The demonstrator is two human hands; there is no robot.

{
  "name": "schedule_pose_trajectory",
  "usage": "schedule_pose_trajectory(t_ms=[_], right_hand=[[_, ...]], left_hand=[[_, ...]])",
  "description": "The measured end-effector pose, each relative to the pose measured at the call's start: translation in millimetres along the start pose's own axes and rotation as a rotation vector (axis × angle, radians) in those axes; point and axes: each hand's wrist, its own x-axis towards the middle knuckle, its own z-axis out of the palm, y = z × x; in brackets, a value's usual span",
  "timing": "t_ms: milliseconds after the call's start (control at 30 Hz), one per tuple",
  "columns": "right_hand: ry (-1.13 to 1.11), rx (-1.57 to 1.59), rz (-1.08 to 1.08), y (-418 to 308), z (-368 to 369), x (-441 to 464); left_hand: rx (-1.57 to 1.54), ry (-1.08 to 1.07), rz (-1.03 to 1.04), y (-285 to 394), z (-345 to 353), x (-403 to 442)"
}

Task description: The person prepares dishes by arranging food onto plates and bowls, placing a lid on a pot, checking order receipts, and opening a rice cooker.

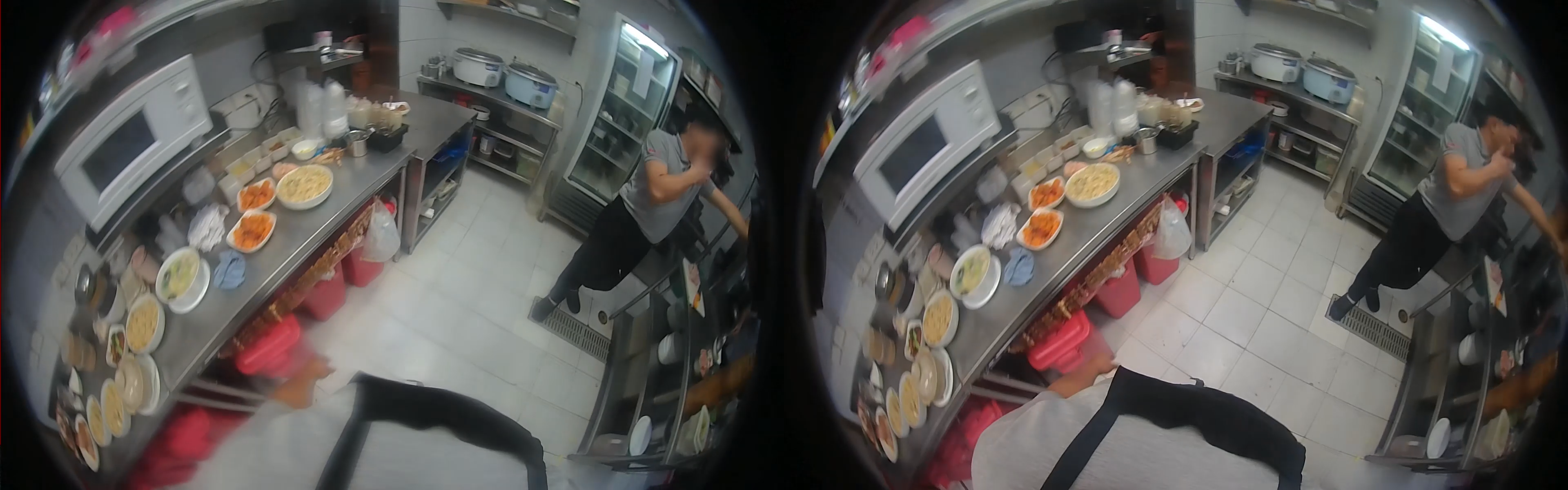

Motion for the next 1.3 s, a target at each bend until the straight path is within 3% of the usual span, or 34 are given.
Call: schedule_pose_trajectory(t_ms=[67,200,300,367,500,567,667,700,733,800,1000,1067,1133,1200,1267,1300], right_hand=[[0.035,0.098,0.097,6,-24,26],[0.067,0.188,0.213,8,-78,90],[0.048,0.157,0.214,-8,-132,147],[0.034,0.087,0.173,-32,-176,187],[0.095,-0.316,-0.073,-106,-277,285],[0.163,-0.328,-0.184,-162,-330,332],[0.036,0.539,-0.165,-226,-391,449],[0.194,0.335,-0.181,-287,-405,435],[0.189,0.379,-0.222,-302,-419,454],[0.174,0.473,-0.305,-337,-440,490],[0.021,0.298,-0.047,-338,-492,575],[0.018,0.287,0.023,-348,-516,596],[0.036,0.314,0.076,-357,-542,618],[0.053,0.342,0.119,-362,-570,645],[0.064,0.361,0.150,-366,-601,677],[0.067,0.366,0.166,-368,-617,693]], left_hand=[[0.027,0.182,0.276,75,-86,52],[-0.207,0.358,0.326,191,-167,165],[-0.387,0.405,0.266,258,-182,202],[-0.109,0.429,0.301,263,-150,245],[0.135,0.199,0.526,254,-96,280],[0.185,-0.085,0.427,254,-93,276],[0.164,-0.351,0.161,271,-108,289],[0.152,-0.397,0.122,280,-117,302],[0.154,-0.428,0.097,288,-126,322],[0.158,-0.486,0.067,308,-152,365],[0.245,-0.484,0.233,452,-324,541],[0.065,-0.452,0.309,500,-393,598],[-0.546,-0.405,0.398,516,-446,667],[-1.022,-0.163,0.363,566,-524,703],[-1.002,0.160,0.252,569,-575,779],[-1.010,0.224,0.121,546,-593,833]])
